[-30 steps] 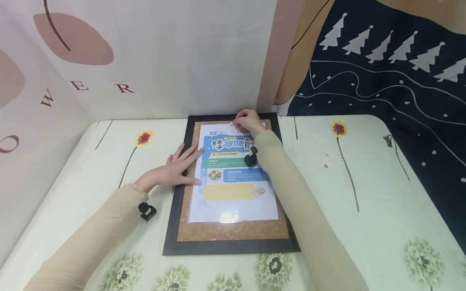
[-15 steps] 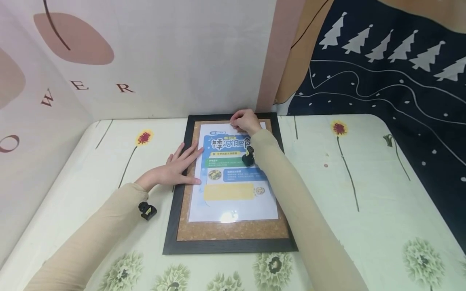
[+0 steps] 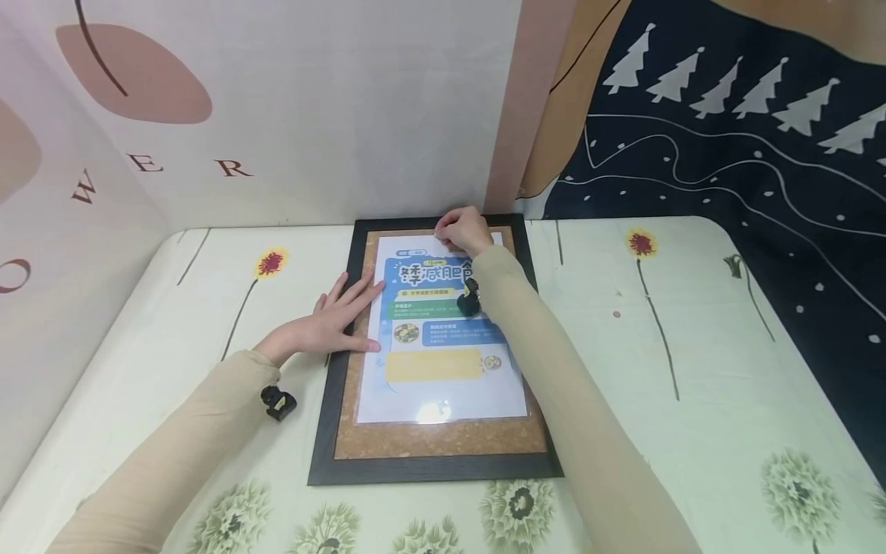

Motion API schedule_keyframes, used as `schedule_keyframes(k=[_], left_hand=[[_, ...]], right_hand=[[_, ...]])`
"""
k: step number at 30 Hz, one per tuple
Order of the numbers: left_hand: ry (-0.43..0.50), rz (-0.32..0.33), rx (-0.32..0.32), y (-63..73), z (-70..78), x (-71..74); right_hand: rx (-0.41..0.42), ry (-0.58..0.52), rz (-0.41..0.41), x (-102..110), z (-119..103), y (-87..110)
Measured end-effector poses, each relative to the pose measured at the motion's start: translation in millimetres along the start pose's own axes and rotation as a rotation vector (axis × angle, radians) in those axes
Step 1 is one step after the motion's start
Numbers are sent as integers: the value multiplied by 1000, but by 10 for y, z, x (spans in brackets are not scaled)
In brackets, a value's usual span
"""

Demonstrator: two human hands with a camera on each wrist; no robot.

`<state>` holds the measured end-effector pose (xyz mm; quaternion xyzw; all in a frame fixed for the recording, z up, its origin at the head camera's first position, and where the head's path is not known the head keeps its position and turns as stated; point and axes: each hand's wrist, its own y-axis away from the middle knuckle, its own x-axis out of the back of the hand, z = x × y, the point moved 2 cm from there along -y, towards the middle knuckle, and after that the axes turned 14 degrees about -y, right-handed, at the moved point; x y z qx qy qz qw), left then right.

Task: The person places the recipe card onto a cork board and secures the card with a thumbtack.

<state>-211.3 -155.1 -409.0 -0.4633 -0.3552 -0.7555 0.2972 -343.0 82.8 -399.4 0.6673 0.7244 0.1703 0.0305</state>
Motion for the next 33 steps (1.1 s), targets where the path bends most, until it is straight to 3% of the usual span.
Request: schedule_keyframes(k=[12,24,33], left_hand=[[-5,1,3,15,17,13],[4,4,-13,9,17,20],[9,-7,-4,10,0,8]], right_hand=[[52,72,-2,-10,-36,26],[51,109,14,-32,-62,32],[-19,-31,0,-7,11,19]])
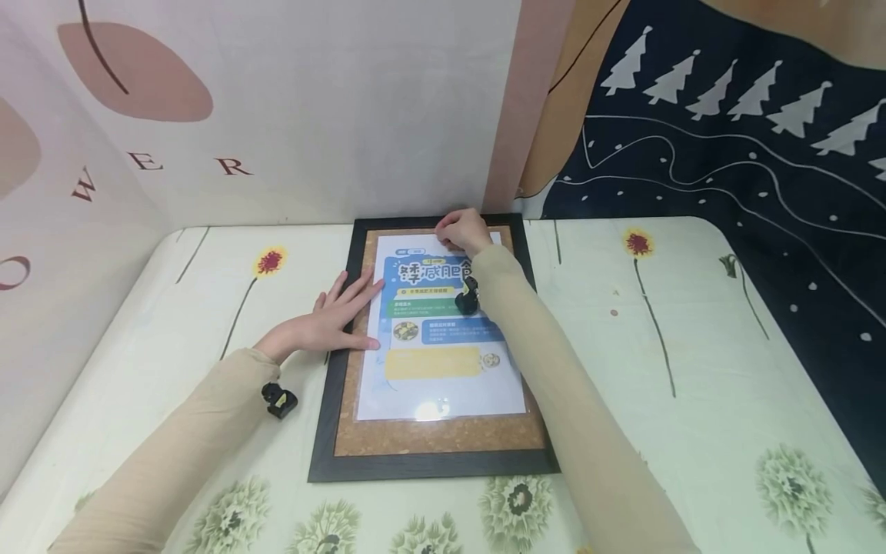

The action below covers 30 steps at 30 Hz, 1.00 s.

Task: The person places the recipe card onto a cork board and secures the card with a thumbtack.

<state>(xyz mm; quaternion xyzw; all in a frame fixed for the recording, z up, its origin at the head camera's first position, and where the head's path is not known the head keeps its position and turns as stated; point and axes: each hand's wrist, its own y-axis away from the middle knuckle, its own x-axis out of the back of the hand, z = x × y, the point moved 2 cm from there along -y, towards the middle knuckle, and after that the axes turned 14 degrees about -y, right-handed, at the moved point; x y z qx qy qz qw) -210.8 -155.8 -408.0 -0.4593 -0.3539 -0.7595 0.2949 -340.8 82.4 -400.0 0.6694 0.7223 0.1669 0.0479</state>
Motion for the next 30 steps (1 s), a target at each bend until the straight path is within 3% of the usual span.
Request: schedule_keyframes(k=[7,23,30], left_hand=[[4,-1,5,-11,-22,-21],[16,3,-2,6,-35,-17],[21,7,-17,-9,-40,-23]], right_hand=[[-19,-28,3,1,13,7],[-73,44,57,-82,-81,1],[-20,125,69,-101,-87,-4]])
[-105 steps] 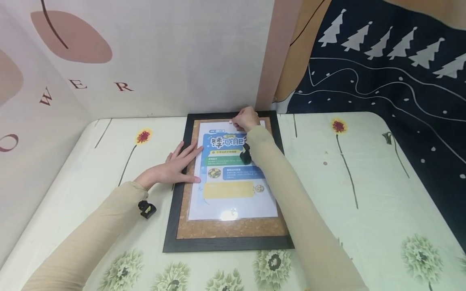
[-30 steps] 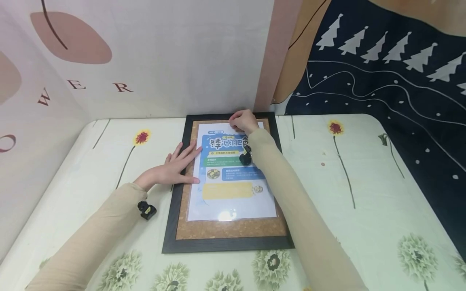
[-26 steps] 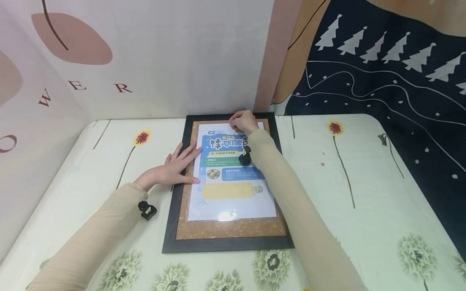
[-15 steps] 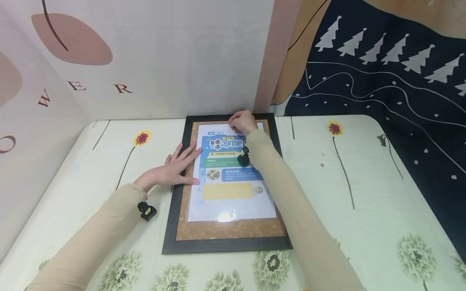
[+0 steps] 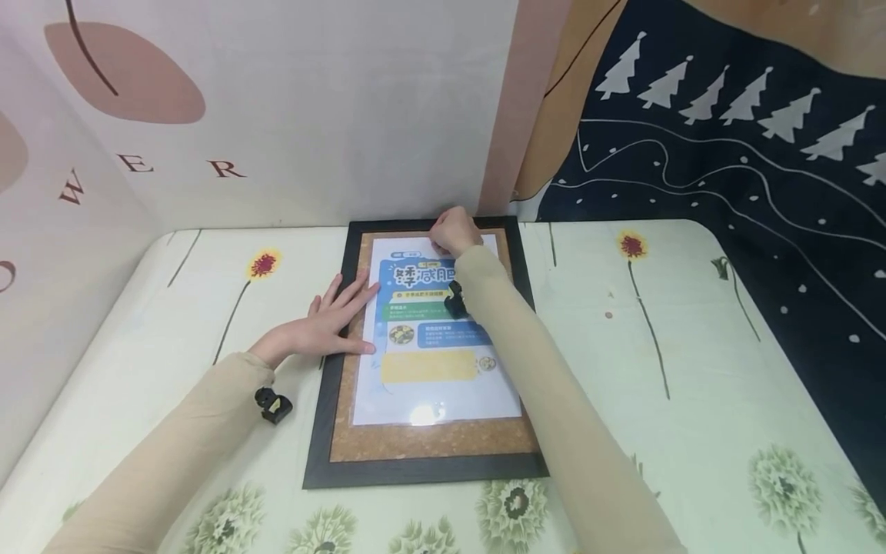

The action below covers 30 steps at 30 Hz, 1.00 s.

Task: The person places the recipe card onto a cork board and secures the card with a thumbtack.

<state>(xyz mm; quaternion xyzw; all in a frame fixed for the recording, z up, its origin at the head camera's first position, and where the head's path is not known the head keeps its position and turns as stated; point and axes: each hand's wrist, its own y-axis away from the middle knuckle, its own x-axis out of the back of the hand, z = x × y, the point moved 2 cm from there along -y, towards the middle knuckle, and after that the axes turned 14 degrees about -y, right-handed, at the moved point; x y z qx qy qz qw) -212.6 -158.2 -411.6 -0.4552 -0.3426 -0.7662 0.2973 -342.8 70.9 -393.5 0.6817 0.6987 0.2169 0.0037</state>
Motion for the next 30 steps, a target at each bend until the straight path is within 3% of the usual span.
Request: schedule_keyframes(k=[12,30], left_hand=[[-3,-12,-2,40,-20,-25],[1,-28,-8,-9,13,6]], right_hand=[[-15,-77,-52,1,59,-18],[-2,-174,-154,300,116,58]])
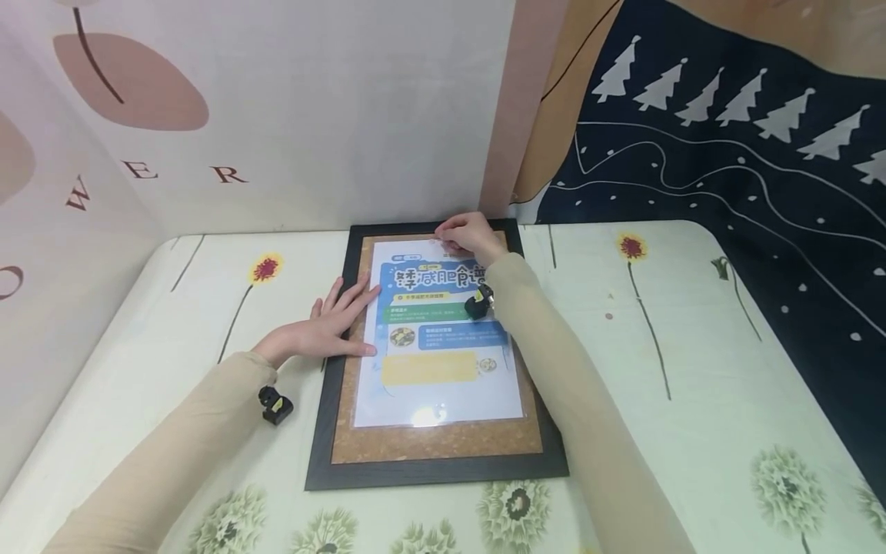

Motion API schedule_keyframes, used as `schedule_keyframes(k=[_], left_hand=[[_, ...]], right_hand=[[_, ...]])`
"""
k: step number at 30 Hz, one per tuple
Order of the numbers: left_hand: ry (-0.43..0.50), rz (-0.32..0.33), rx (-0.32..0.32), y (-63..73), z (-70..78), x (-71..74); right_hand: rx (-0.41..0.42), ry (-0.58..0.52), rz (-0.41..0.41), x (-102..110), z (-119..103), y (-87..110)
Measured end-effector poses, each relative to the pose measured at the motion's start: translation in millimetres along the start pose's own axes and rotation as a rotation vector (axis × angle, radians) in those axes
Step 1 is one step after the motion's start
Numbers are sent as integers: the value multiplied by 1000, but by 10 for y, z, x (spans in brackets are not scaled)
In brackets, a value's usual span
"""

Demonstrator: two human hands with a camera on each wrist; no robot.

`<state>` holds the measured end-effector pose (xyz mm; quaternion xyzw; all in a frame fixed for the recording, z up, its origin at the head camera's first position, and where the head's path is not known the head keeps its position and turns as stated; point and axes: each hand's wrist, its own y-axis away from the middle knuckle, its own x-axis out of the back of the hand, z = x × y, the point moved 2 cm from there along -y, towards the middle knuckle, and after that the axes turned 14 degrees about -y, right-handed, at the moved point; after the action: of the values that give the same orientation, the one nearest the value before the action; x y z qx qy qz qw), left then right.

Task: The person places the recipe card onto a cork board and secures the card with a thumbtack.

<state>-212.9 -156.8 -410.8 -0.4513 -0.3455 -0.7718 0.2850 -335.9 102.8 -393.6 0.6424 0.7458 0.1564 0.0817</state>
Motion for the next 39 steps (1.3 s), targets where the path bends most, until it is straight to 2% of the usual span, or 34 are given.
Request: schedule_keyframes(k=[15,24,30,32,39], left_hand=[[-4,5,-8,-26,-9,-4],[24,6,-8,-18,-18,-24],[32,1,10,-3,-28,-23],[32,-1,17,-7,-37,-25],[35,15,4,-33,-41,-38]], right_hand=[[136,189,-268,161,-13,334],[159,244,-363,310,105,490],[135,218,-399,505,113,587],[129,194,-388,583,91,633],[87,215,-323,886,101,749]])
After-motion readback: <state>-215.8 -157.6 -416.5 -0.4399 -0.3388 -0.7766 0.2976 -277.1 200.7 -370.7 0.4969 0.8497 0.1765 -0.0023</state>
